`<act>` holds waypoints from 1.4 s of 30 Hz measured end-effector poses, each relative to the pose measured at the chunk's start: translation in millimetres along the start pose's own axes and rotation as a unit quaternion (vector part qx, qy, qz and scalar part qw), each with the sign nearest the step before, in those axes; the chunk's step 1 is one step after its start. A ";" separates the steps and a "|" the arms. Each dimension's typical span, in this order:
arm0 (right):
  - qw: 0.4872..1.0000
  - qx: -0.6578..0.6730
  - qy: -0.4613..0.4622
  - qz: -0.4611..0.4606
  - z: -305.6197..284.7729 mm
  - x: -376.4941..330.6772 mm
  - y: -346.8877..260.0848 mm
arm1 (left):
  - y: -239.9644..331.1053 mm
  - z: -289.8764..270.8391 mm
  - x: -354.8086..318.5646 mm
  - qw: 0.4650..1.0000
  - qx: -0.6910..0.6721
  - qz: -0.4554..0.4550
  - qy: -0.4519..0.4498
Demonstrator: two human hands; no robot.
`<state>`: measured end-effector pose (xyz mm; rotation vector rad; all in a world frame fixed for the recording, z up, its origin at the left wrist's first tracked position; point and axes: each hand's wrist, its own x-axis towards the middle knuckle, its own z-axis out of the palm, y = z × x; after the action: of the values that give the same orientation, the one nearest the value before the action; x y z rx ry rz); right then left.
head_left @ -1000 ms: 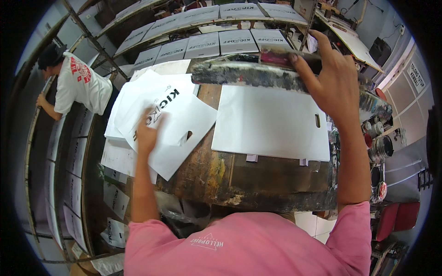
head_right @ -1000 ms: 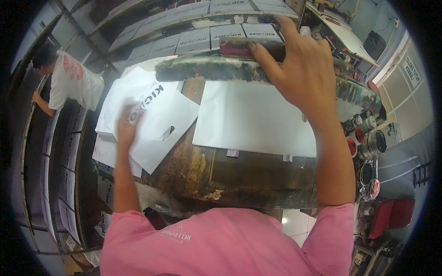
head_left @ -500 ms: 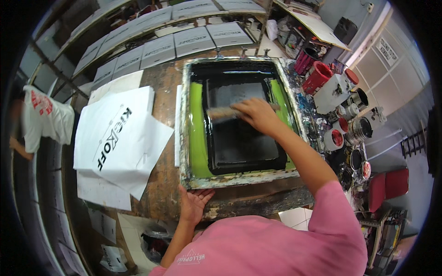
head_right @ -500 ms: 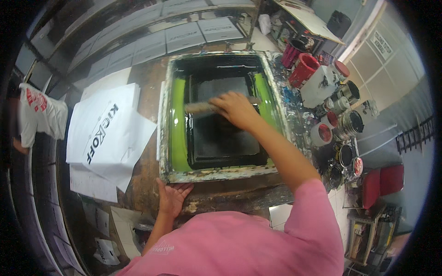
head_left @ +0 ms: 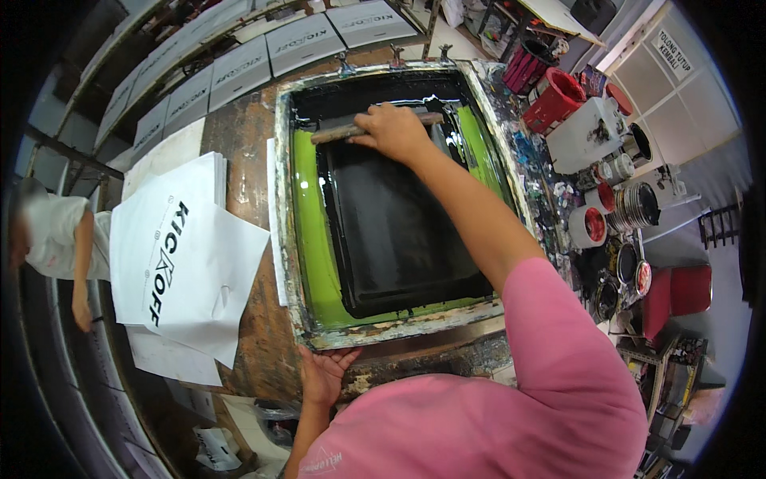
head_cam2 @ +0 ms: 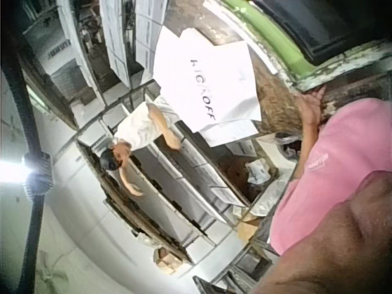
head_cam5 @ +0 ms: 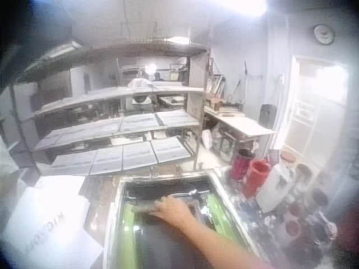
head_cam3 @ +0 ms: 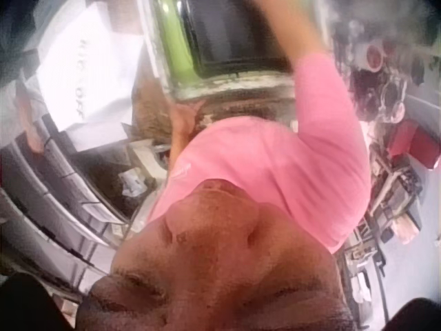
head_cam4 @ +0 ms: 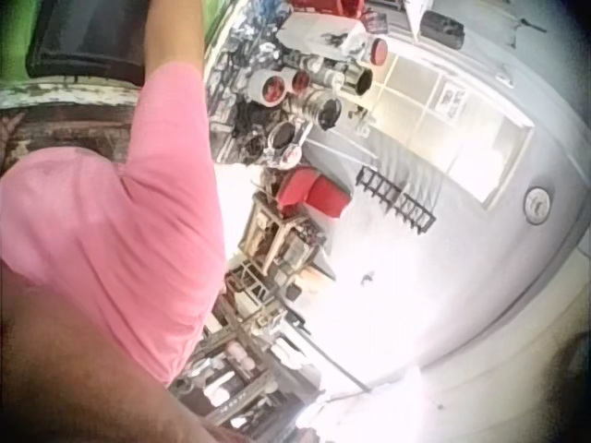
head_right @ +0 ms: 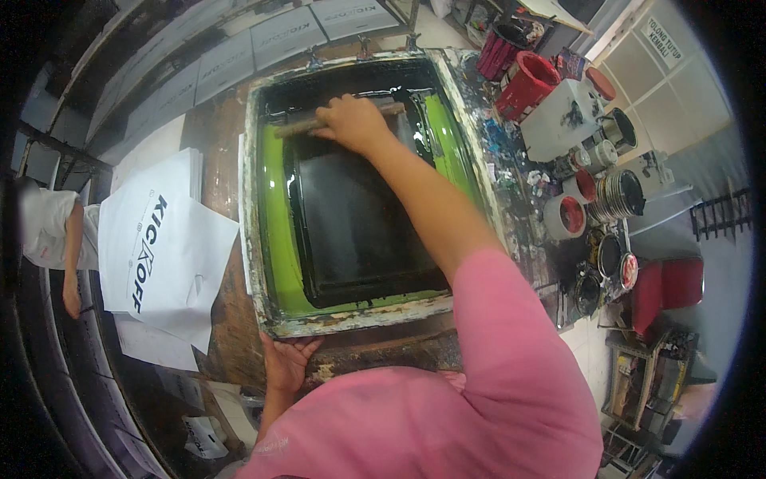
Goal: The person performs screen printing on plastic bags by placing a bag on a flat surface, lowering a screen over it, and using a squeegee to apply ink through the screen.
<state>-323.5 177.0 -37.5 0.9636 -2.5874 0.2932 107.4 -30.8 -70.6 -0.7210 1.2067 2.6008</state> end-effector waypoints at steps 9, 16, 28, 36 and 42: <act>0.999 0.048 -0.017 -0.003 -70.8 -151.3 -106.5 | -4.4 -9.7 1.9 0.997 -0.016 0.031 -0.072; 0.990 0.090 -0.108 0.025 -129.6 -230.8 -172.1 | -9.7 -13.8 3.9 0.995 -0.038 0.050 -0.082; 0.998 -0.029 -0.053 0.031 -166.5 -234.6 -197.4 | -9.5 -25.4 8.6 0.974 -0.053 0.123 -0.182; 0.981 -0.073 0.177 0.007 -263.6 -138.2 -182.0 | 95.3 78.7 -20.8 0.887 -0.076 0.263 -0.371; 0.969 -0.075 0.237 -0.001 -313.4 -68.8 -158.1 | 59.0 58.5 36.1 0.498 0.803 0.297 0.135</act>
<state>-88.4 198.1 231.2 0.7347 -2.1368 0.2815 34.4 -26.3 -17.0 -0.1468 3.2676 0.3454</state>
